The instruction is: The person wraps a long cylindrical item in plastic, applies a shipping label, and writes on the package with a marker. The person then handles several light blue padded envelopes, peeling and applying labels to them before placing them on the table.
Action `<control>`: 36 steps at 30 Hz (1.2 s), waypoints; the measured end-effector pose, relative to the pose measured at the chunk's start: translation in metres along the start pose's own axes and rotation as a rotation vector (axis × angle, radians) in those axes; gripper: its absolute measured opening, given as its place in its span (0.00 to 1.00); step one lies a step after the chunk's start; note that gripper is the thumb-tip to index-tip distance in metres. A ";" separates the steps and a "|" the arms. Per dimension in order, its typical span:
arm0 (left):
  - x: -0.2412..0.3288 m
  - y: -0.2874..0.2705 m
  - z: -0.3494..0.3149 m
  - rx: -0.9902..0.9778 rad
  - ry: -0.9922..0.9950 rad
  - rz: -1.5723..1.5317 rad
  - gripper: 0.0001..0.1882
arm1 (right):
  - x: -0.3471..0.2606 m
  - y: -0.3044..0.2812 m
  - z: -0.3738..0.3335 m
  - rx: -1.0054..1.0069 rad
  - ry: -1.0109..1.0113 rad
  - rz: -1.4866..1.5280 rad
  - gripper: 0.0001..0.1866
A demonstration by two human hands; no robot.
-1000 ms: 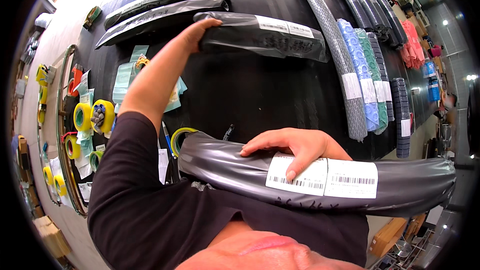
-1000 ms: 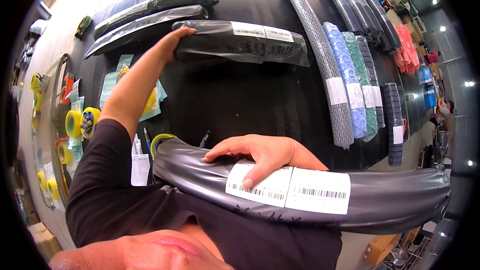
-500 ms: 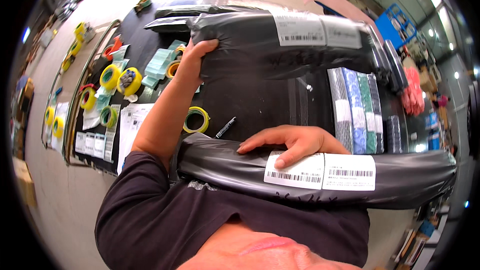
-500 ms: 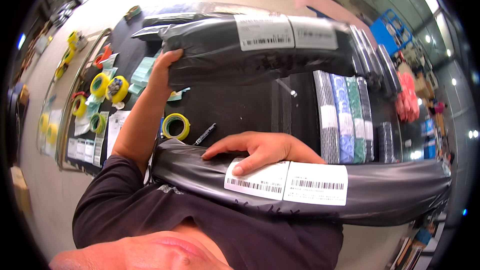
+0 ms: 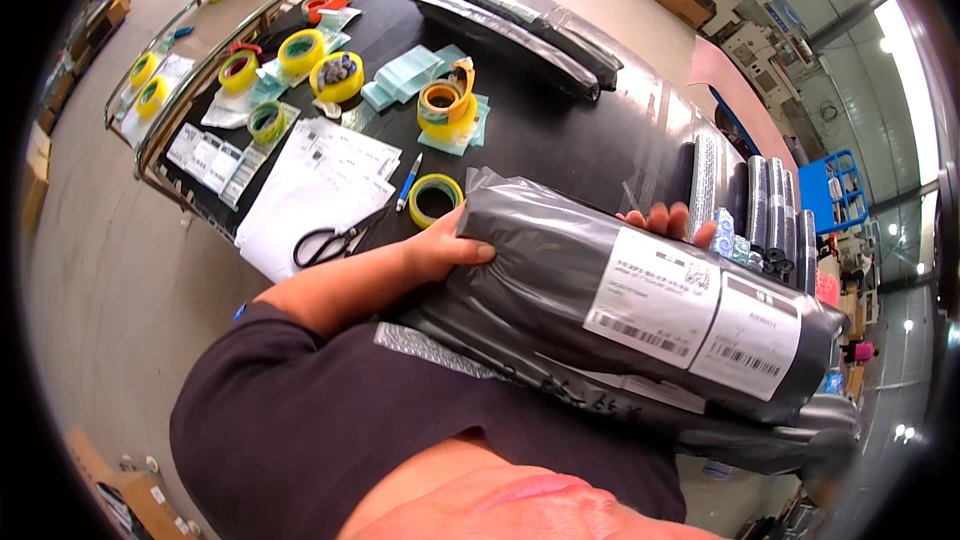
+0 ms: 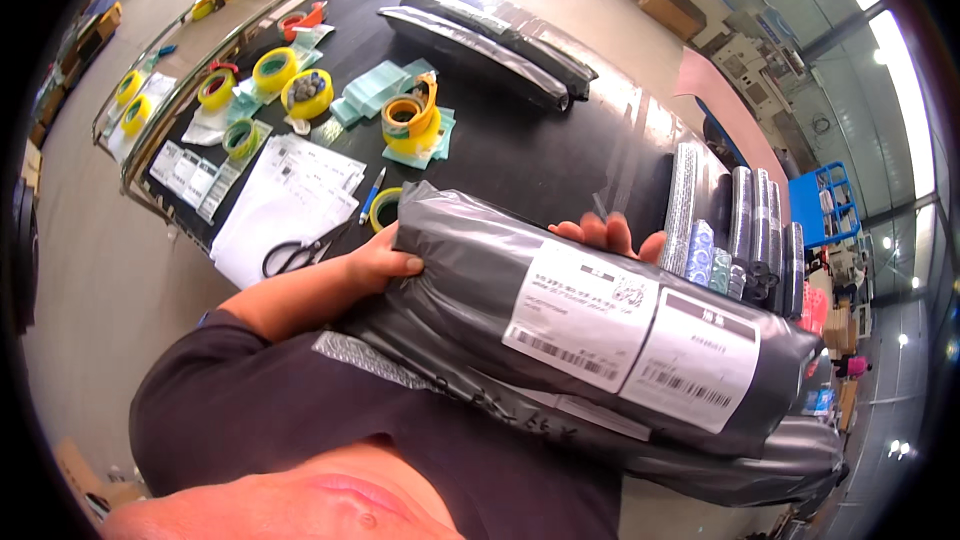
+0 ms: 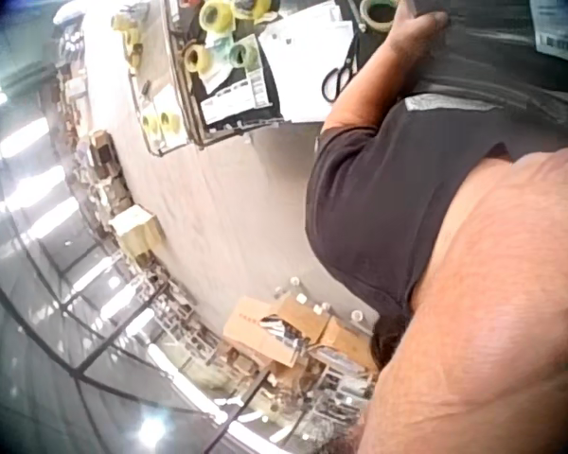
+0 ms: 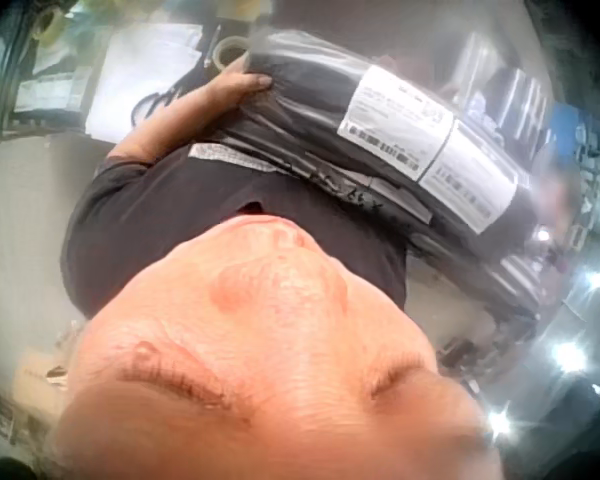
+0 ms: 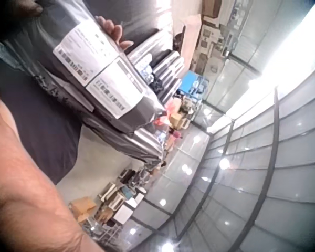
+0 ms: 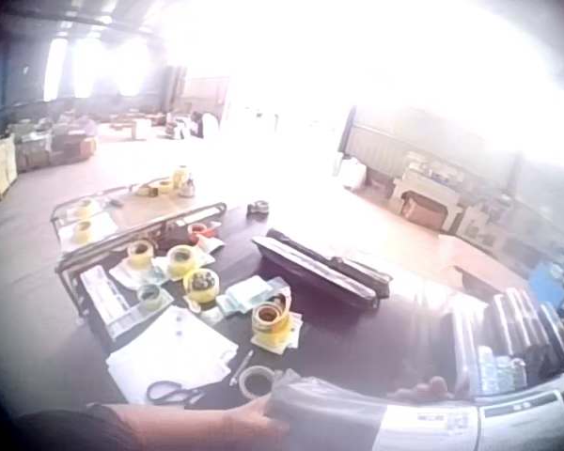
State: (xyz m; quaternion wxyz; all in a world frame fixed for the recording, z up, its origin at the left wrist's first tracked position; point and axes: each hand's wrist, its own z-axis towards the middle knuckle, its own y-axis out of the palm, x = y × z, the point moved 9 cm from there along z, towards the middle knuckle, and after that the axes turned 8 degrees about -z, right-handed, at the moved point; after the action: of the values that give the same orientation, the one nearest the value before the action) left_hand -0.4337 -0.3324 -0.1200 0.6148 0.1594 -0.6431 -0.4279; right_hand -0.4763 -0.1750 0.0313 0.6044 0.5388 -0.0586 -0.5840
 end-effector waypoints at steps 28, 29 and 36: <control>0.119 -0.222 0.430 -0.023 -0.233 2.518 0.42 | -0.110 -0.134 -0.145 0.256 -0.412 -0.456 0.32; 0.122 -0.211 0.423 -0.035 -0.204 2.554 0.50 | -0.108 -0.135 -0.146 0.263 -0.414 -0.454 0.32; 0.103 -0.246 0.418 -0.113 -0.369 2.508 0.52 | -0.097 -0.131 -0.141 0.263 -0.385 -0.462 0.32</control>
State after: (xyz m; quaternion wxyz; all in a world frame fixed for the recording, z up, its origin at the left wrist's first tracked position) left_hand -0.9202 -0.4027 -0.1856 0.5040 -0.6451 -0.4089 0.4033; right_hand -0.4927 0.0164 -0.0669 0.3591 0.4911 -0.1230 -0.7840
